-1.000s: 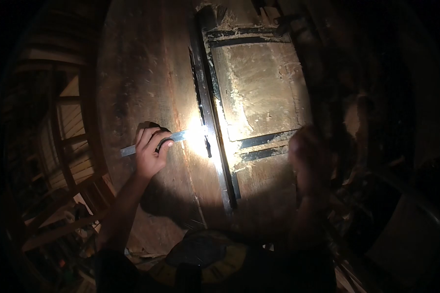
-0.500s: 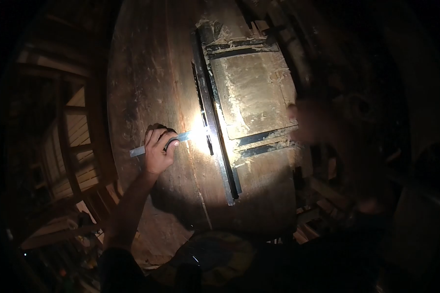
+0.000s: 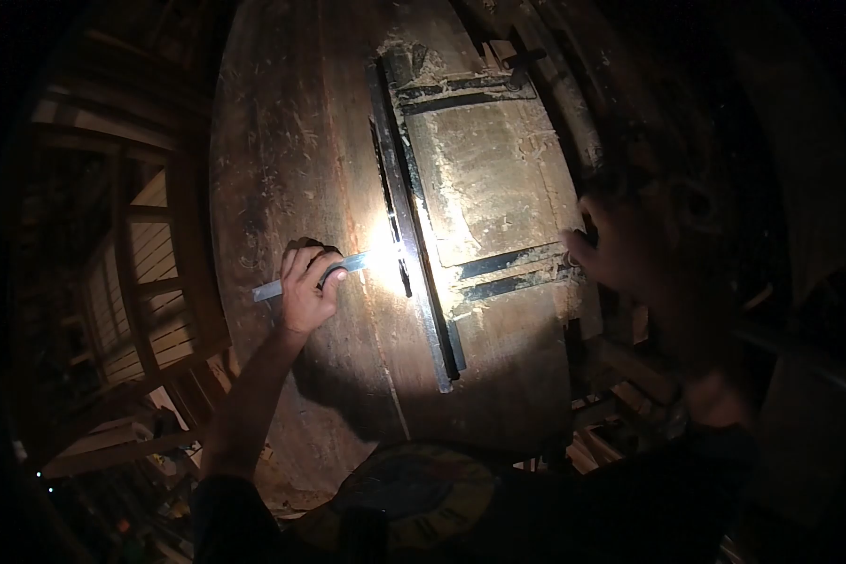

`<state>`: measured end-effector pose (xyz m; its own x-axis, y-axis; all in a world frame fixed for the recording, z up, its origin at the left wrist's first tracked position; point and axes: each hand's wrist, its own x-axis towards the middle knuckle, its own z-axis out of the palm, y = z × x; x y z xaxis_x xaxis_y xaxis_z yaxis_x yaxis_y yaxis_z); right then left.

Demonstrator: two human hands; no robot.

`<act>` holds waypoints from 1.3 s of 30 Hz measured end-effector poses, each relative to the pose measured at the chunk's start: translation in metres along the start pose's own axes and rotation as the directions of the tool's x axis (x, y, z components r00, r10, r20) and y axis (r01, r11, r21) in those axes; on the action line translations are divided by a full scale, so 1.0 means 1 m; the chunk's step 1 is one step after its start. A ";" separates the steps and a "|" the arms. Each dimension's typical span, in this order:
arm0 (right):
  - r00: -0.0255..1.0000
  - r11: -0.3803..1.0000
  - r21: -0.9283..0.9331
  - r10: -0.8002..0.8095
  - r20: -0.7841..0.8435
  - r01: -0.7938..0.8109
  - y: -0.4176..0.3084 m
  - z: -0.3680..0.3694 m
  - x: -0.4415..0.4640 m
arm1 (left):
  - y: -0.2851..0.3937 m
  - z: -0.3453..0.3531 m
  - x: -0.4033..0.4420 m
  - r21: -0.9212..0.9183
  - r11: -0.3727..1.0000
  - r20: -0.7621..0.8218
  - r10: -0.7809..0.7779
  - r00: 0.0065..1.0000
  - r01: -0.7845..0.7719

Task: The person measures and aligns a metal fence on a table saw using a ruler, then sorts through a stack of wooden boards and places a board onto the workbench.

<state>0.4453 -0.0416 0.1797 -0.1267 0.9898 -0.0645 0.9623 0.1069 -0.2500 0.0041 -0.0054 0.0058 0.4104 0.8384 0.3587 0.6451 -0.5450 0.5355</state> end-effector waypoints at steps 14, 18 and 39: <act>0.563 -0.027 0.565 -0.134 0.815 -0.825 -0.106 0.160 -0.085 | 0.002 0.000 0.001 0.004 1.000 0.005 0.008 1.000 -0.008; 0.627 -0.047 0.626 -0.029 0.778 -0.779 -0.095 0.153 -0.075 | 0.003 0.000 0.000 0.004 1.000 0.004 -0.003 1.000 0.003; 0.664 0.049 0.663 0.046 0.746 -0.747 -0.088 0.163 -0.088 | 0.001 -0.001 -0.001 0.015 1.000 0.015 0.006 1.000 -0.006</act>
<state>0.3328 -0.1531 0.0498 -0.2193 0.5926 -0.7751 -0.0176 -0.7967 -0.6042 0.0039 -0.0065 0.0071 0.4240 0.8353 0.3501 0.6519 -0.5498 0.5222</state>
